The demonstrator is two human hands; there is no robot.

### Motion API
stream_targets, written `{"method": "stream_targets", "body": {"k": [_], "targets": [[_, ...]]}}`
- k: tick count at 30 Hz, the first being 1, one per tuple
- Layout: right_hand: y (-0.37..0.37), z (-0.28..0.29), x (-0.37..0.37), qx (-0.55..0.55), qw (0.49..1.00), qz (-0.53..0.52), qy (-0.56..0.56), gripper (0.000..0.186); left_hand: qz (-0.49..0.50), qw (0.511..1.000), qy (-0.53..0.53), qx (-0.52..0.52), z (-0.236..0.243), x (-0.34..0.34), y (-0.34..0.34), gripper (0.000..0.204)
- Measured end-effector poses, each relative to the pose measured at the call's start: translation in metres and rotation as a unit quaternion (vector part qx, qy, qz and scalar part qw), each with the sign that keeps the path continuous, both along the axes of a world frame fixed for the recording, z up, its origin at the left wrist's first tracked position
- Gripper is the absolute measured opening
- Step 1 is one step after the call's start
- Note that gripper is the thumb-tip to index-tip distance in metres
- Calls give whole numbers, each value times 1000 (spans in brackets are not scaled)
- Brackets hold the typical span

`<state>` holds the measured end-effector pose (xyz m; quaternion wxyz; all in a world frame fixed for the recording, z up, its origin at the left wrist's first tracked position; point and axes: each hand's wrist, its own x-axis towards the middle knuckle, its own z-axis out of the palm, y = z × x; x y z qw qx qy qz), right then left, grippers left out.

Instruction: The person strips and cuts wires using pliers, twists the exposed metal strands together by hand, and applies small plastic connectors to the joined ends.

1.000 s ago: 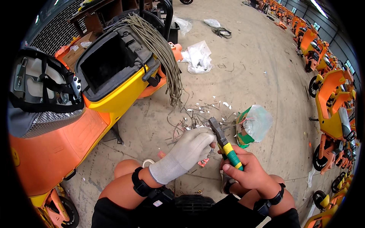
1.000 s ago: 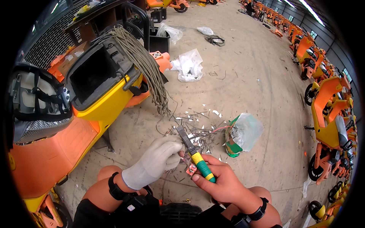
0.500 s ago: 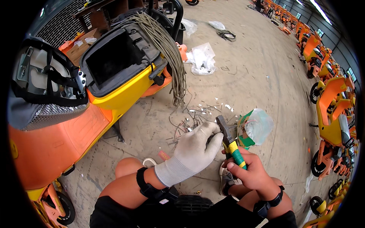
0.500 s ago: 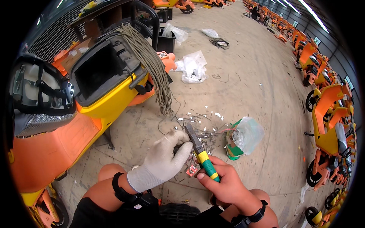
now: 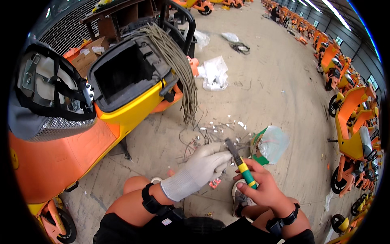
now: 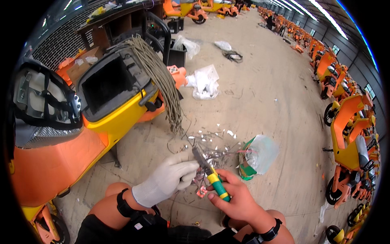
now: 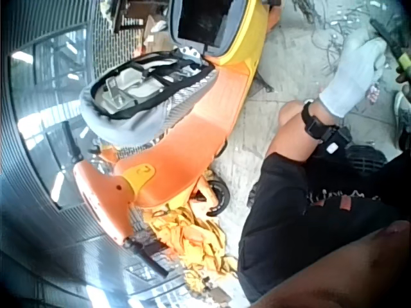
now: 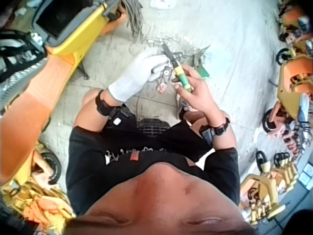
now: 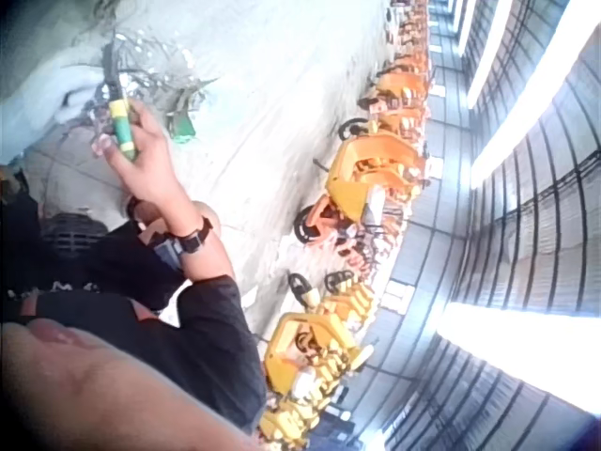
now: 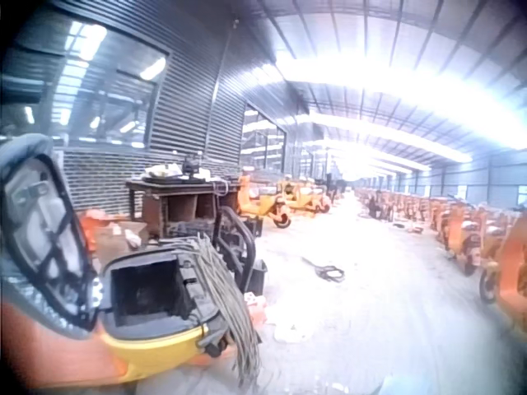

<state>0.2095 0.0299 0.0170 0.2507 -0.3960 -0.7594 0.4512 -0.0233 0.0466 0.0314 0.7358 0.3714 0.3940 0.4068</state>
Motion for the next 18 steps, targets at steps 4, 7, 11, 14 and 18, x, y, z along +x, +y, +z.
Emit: {"method": "stream_targets", "body": {"k": [4,7,11,14,18], "targets": [[-1,0,1,12,1000,-5,0,22,-24,992,-97,-79,1,-4,2,14],[-2,2,-2,30,1000,-6,-3,21,-36,981,-156,-110,-8,-8,5,14],[-2,1,-2,43,999,-10,-18,20,-48,981,-164,-95,-15,-9,4,14],[-5,1,-2,27,999,-26,-17,18,-10,991,-91,-102,-6,0,3,16],[-8,0,-4,-6,998,-54,-8,19,15,986,146,78,-9,7,1,24]]}}
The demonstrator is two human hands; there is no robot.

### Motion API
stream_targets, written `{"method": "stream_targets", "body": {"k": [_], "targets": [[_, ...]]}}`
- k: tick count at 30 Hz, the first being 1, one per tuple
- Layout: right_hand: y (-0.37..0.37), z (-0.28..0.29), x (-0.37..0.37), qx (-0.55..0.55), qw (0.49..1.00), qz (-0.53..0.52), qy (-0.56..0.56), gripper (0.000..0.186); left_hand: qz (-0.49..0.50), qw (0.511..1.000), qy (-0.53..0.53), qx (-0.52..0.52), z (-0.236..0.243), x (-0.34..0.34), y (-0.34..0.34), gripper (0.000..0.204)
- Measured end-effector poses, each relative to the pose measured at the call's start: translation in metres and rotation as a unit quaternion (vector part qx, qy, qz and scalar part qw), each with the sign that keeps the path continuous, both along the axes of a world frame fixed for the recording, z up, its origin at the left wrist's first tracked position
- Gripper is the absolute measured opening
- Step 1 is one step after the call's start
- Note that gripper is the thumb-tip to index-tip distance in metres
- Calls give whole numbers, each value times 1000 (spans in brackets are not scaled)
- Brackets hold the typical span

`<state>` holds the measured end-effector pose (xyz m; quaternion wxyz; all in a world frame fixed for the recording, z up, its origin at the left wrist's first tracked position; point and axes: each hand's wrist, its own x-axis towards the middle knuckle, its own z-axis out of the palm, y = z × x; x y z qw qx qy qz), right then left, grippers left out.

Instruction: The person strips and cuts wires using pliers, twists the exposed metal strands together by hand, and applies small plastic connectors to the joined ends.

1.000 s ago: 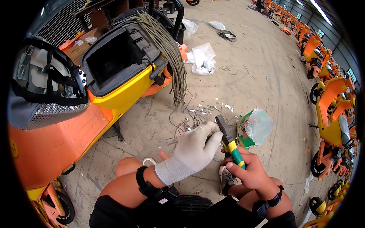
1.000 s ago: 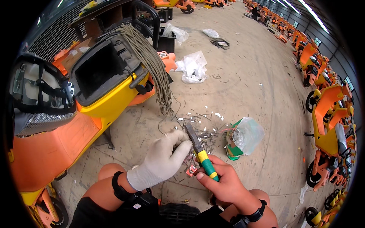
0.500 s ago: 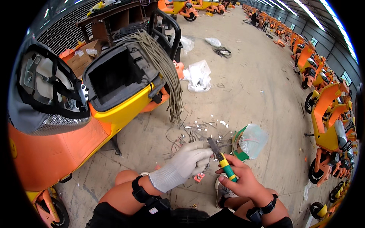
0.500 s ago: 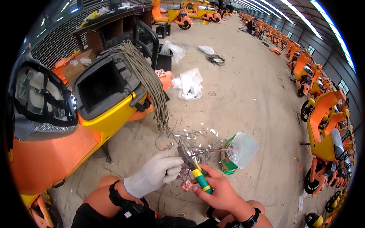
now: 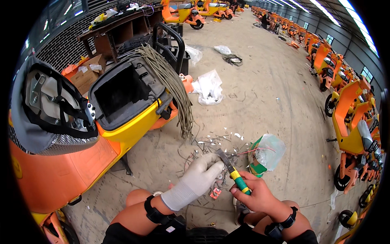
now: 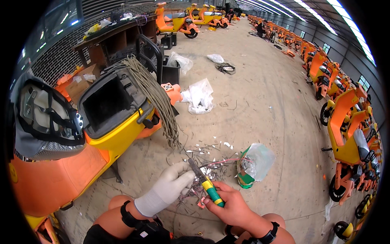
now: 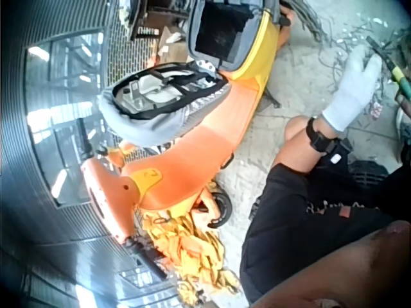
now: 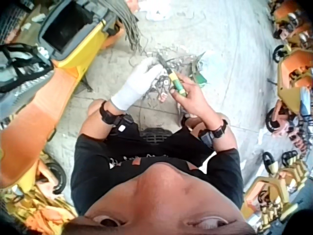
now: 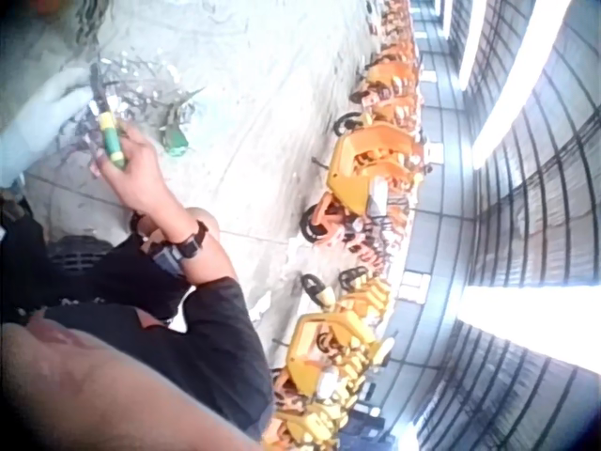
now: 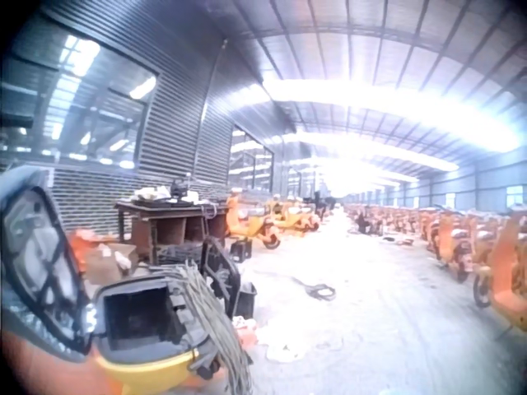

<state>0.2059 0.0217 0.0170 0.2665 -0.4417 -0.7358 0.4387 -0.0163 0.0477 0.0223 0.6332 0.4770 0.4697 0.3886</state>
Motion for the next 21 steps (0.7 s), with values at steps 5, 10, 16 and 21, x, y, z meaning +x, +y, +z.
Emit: {"method": "stream_targets", "body": {"k": [5,10,16,21], "targets": [[-2,11,-6,-49,998,-32,7,20,45,966,209,147,17,6,-5,25],[-2,-6,-2,32,999,-19,-7,23,31,983,136,117,5,2,-1,24],[6,-5,2,109,993,19,-43,26,7,995,-79,-52,1,-7,3,20],[11,0,7,126,990,50,-46,28,-39,962,-232,-140,0,-14,6,21]]}}
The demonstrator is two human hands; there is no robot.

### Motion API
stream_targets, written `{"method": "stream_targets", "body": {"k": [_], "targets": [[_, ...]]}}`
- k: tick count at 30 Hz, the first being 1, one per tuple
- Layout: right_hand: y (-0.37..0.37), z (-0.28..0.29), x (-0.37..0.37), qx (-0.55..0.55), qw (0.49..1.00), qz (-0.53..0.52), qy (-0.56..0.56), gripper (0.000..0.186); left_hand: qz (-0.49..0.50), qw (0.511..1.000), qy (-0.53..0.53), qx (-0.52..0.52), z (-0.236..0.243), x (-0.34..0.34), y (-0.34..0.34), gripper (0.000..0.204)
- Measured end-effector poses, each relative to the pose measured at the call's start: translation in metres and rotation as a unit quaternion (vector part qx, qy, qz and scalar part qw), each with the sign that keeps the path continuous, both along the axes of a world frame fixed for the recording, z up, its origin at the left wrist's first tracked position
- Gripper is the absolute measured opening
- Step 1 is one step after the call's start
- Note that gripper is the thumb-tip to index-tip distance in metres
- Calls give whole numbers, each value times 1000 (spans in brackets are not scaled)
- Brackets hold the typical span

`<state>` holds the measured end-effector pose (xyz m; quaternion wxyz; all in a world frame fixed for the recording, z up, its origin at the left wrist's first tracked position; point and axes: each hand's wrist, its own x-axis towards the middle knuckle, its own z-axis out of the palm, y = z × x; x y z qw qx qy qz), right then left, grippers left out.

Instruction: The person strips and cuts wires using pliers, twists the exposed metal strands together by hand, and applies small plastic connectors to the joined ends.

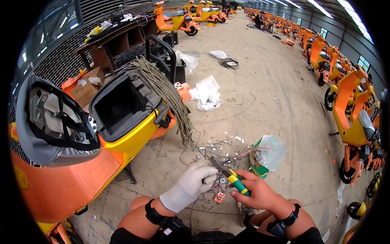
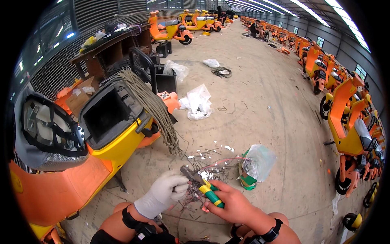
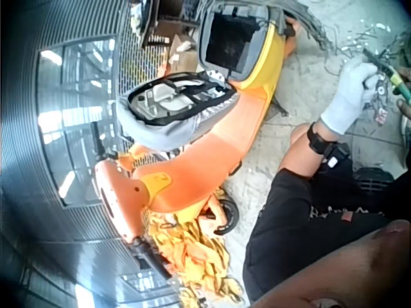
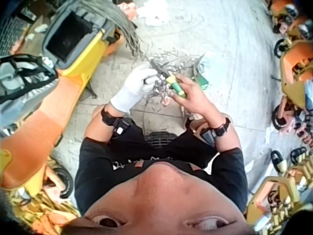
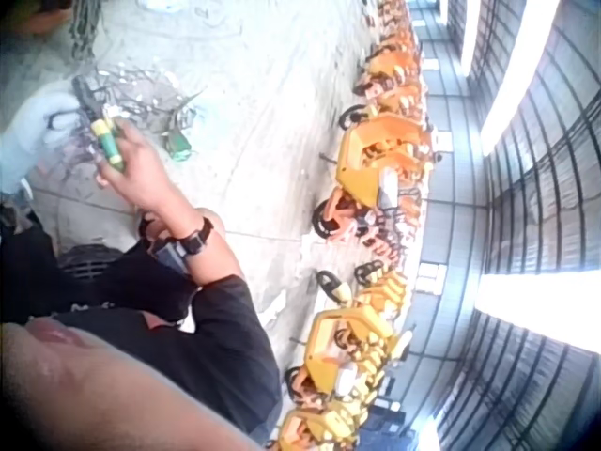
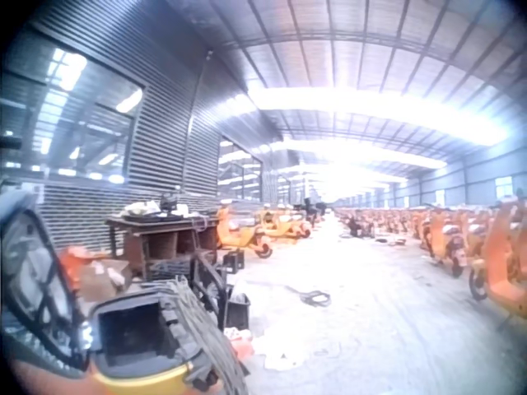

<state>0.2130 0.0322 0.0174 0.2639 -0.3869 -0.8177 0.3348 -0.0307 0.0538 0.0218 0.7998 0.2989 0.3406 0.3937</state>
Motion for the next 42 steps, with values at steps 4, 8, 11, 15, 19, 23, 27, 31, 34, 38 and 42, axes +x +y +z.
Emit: {"method": "stream_targets", "body": {"k": [4,8,11,15,19,23,27,31,34,38,42], "targets": [[2,4,2,10,1000,12,3,28,-53,993,-97,-50,-14,-4,5,18],[3,3,4,24,1000,19,6,28,-54,987,-121,-87,-17,-4,1,18],[-2,3,6,-19,1000,-15,8,26,-37,999,-9,4,-3,4,3,19],[-9,3,-2,-107,993,-39,39,24,99,871,373,306,-3,21,-6,14],[-11,12,-7,-205,976,-48,51,25,163,737,497,427,2,24,-12,13],[-13,2,-4,-159,985,-32,53,25,136,722,515,441,3,21,-11,14],[-15,2,-7,-90,994,-36,48,24,83,830,440,333,8,18,-8,16],[-14,-2,-9,-68,997,-27,38,24,76,962,206,162,-3,8,-5,16],[-12,-3,-3,-22,999,-26,16,24,40,997,57,20,6,9,-2,14],[-9,-3,-2,-18,1000,-7,13,25,-4,998,-60,-34,1,-1,-1,11],[-5,-2,0,-9,1000,9,11,24,-47,985,-115,-120,-2,-5,0,15]]}}
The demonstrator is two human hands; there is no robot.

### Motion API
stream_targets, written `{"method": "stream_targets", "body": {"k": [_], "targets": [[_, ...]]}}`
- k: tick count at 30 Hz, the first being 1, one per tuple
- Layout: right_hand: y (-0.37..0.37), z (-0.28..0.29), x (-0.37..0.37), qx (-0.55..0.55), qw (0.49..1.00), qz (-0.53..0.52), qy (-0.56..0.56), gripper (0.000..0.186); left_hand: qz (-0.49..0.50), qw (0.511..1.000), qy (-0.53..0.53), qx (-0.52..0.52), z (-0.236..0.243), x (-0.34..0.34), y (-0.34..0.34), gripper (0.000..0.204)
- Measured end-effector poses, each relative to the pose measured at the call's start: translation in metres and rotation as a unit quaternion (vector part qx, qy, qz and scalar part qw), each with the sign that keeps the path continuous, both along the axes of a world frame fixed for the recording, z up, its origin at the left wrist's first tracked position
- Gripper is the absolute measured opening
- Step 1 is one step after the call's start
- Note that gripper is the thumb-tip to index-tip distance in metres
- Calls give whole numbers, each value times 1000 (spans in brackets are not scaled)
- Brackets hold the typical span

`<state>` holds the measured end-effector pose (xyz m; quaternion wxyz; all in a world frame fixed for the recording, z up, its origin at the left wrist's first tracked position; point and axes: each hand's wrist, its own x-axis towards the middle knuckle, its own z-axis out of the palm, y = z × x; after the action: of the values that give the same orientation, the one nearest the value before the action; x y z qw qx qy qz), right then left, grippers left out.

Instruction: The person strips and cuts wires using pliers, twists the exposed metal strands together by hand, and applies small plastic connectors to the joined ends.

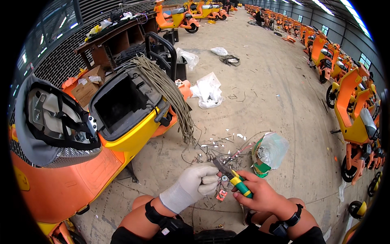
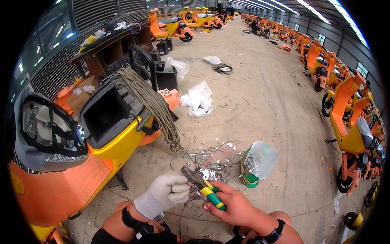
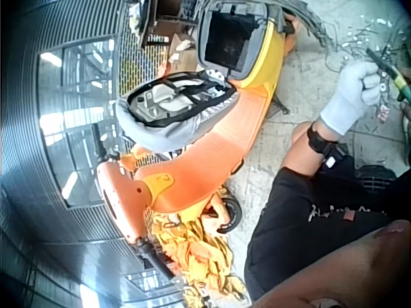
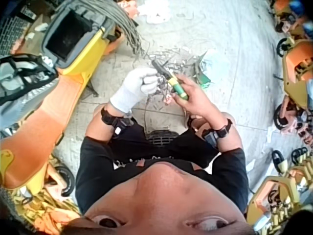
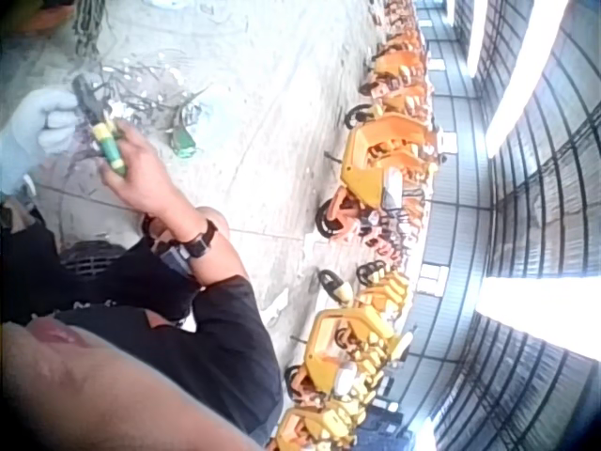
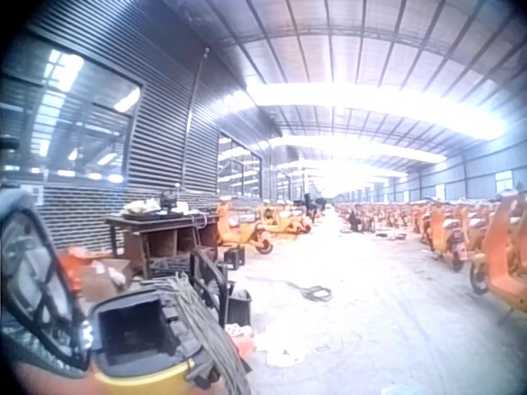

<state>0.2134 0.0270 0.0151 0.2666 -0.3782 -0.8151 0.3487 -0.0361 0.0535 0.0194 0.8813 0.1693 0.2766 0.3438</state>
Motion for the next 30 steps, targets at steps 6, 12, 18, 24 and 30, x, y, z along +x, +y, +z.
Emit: {"method": "stream_targets", "body": {"k": [6,12,18,24,30], "targets": [[-2,1,-2,-50,998,-44,6,19,38,968,193,156,-2,10,3,16],[-3,5,-7,-109,992,-54,21,20,134,640,586,478,3,25,-8,16],[-5,-3,-7,-100,993,-59,10,22,111,656,596,449,3,26,-7,17],[-5,-7,-8,-47,998,-47,-8,23,99,902,342,243,-6,16,-1,13],[-2,-5,-2,-66,997,-40,9,18,31,992,106,54,1,7,8,9]]}}
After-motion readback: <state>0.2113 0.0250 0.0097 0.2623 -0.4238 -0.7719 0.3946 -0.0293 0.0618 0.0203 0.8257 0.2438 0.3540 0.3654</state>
